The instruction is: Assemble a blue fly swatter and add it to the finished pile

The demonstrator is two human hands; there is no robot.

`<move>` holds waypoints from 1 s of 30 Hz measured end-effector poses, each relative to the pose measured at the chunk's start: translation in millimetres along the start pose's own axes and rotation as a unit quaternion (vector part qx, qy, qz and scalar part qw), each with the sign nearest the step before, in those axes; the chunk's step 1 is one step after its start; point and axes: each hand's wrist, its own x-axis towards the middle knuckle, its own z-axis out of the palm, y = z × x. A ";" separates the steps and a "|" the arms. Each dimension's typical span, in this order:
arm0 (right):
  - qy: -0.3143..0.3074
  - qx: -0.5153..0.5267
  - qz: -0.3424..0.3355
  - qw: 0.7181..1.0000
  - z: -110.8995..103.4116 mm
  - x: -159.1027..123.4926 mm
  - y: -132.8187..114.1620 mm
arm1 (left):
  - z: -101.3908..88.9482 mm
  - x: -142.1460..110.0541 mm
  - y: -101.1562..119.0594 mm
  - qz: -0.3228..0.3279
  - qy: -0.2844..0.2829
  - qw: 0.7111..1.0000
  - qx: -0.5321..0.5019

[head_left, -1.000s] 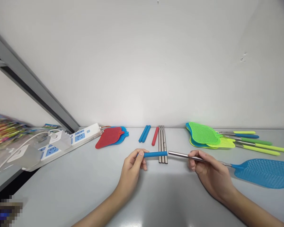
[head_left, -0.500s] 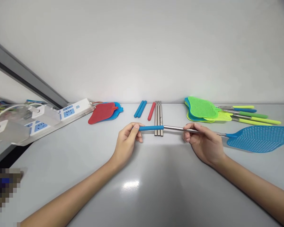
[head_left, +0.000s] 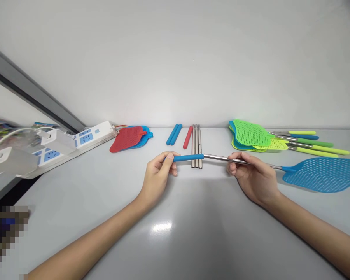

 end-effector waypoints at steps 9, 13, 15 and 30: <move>-0.001 0.003 -0.003 1.000 -0.5 -0.3 1.1 | -0.2 -0.4 1.0 -0.006 0.009 1.000 0.010; -0.003 0.003 -0.004 1.000 -0.5 0.0 0.9 | 0.2 -0.7 1.2 -0.007 0.008 1.000 0.010; -0.006 0.005 -0.003 1.000 -0.6 0.1 1.0 | 0.4 -0.8 1.1 -0.004 0.005 1.000 0.009; -0.034 -0.032 0.018 0.999 1.1 0.2 6.0 | 5.9 -13.3 4.4 0.107 -0.193 0.941 0.255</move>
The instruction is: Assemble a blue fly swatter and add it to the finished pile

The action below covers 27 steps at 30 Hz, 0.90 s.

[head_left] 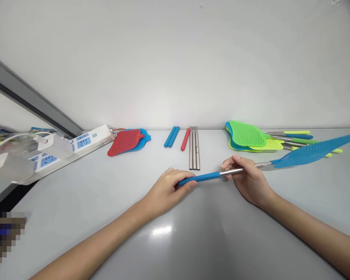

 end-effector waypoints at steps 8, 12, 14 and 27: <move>-0.072 -0.203 -0.031 0.976 0.6 -6.1 0.0 | -0.3 -3.1 3.1 0.038 -0.048 0.993 0.097; -0.107 -0.212 -0.014 0.971 0.6 -6.0 -3.2 | -0.2 -4.8 4.4 0.069 -0.073 0.986 0.136; -0.135 -0.213 -0.008 0.968 1.8 -6.8 -3.9 | 1.1 -6.1 4.6 0.072 -0.073 0.983 0.152; -0.191 -0.136 0.059 0.970 6.4 -24.6 3.1 | 16.2 -20.3 21.8 0.048 -0.127 0.984 0.119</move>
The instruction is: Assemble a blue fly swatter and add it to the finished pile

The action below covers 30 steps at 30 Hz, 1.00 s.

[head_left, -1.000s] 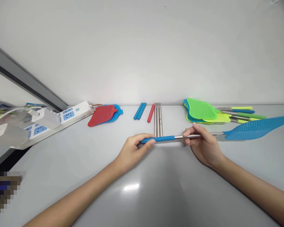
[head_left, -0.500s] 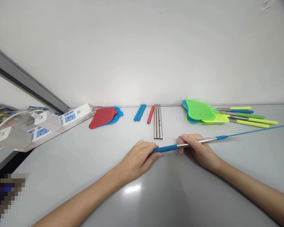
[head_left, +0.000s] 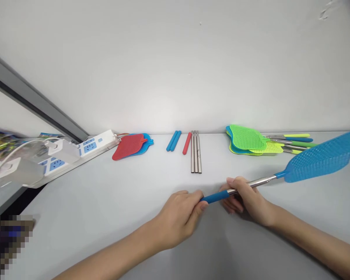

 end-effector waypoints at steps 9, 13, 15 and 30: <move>0.008 -0.041 0.014 0.999 1.3 2.1 -8.9 | 5.7 -0.9 6.5 -0.046 0.003 0.996 -0.073; 0.062 -0.152 0.021 0.986 -4.7 6.8 -25.1 | 4.5 -0.9 5.0 -0.056 0.008 0.990 -0.129; 0.099 -0.128 0.020 0.987 -9.2 9.2 -31.8 | 3.3 -1.3 4.8 -0.063 0.005 0.985 -0.161; 0.162 0.331 -0.050 0.928 -15.5 9.0 -60.0 | 2.5 0.8 9.0 -0.095 0.009 0.972 -0.217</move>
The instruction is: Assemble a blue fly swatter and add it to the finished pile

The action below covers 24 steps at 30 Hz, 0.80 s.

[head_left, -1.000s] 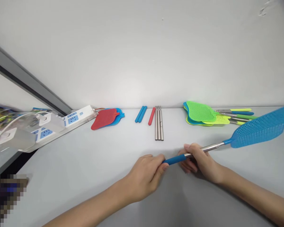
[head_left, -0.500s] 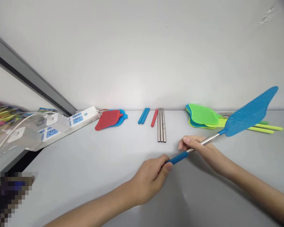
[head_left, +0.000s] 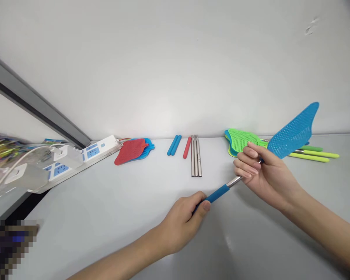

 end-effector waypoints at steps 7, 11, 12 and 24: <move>-0.012 -0.065 -0.045 0.997 33.6 -6.3 -7.5 | 6.4 8.3 12.7 0.025 0.061 0.998 0.020; -0.016 -0.058 -0.062 0.996 50.9 -0.9 -17.1 | 14.3 22.1 25.7 -0.001 0.068 0.997 -0.040; -0.027 -0.057 -0.056 0.996 53.1 1.5 -20.1 | 16.1 24.2 28.1 -0.004 0.067 0.996 -0.053; -0.149 -0.008 0.090 0.985 50.5 29.4 -23.5 | 9.9 23.3 39.7 -0.081 -0.057 0.926 -0.364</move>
